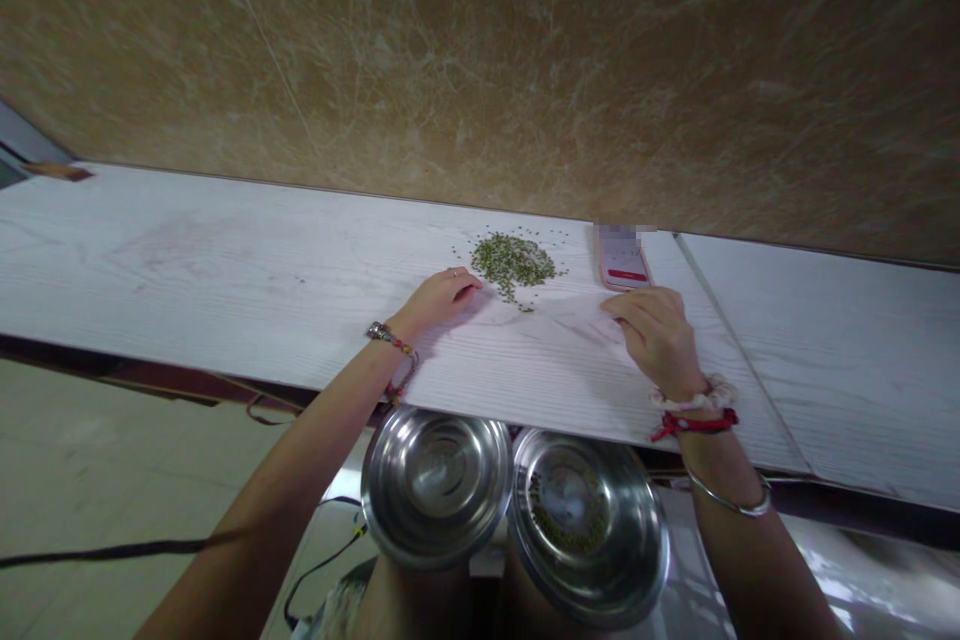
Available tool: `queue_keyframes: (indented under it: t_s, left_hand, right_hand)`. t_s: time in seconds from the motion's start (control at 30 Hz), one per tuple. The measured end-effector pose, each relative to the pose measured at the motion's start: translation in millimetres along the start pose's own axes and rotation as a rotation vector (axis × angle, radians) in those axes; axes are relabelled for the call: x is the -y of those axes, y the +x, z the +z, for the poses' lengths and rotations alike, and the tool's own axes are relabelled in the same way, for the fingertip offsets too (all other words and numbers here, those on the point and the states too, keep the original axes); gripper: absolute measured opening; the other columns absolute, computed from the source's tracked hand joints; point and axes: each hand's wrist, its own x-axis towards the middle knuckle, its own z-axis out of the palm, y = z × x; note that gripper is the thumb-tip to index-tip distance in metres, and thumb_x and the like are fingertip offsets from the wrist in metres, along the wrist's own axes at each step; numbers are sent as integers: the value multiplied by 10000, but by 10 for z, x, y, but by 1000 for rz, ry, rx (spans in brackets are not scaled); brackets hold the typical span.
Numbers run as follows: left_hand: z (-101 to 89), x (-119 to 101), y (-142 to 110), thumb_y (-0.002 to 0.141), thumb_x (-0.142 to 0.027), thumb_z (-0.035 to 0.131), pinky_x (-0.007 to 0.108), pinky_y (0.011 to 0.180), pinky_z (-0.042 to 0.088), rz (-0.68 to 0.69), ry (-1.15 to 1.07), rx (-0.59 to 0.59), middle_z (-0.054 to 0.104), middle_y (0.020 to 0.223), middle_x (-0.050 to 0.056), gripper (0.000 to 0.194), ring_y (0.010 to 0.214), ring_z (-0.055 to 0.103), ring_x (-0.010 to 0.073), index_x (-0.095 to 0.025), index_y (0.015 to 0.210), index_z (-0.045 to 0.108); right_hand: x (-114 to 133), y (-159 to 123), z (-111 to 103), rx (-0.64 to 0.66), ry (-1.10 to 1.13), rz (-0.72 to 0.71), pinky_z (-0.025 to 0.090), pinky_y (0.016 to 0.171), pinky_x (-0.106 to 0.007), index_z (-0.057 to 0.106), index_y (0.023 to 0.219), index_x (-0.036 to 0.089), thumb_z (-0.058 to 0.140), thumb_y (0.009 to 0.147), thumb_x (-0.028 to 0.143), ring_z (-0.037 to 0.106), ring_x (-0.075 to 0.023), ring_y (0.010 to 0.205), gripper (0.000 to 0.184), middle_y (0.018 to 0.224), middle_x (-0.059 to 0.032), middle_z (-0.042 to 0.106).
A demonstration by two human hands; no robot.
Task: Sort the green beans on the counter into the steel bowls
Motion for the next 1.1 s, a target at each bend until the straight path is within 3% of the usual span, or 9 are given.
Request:
queue_keyframes:
  t_s: [0.3,0.5,0.7,0.97,1.1]
  left_hand:
    - [1,4,3,855,-172,448,294,758,484,-1,-23,6,661,873,57,197,813,600,158,-179,906,637]
    - [1,-4,1,855,-174,449,290,757,483,-9,-30,3,663,878,54,201,815,603,157,-179,916,641]
    - [0,-4,3,862,-177,447,282,760,483,-9,-18,6,664,881,55,204,815,603,155,-174,917,644]
    - [-8,-8,6,859,-166,452,283,757,483,-3,-23,7,655,852,50,195,800,599,153,-168,909,640]
    - [2,1,2,858,-161,452,286,763,485,5,-14,1,659,865,60,197,809,601,157,-158,911,642]
  right_hand:
    - [9,8,-19,-41,-41,18,437,767,-342,646,825,242,495,837,104,629,-164,792,206,781,-1,706]
    - [9,3,6,14,-45,24,420,782,-351,652,837,252,490,833,110,618,-169,791,215,777,2,701]
    - [-15,-8,-2,-60,-85,60,403,740,-338,629,849,237,483,822,79,605,-171,776,216,785,-7,694]
    - [26,5,9,-19,-52,21,416,773,-331,636,866,232,493,834,109,614,-165,790,191,791,-2,696]
    - [-2,-9,4,-70,-99,57,418,746,-333,634,859,226,500,818,88,618,-170,775,197,784,-8,698]
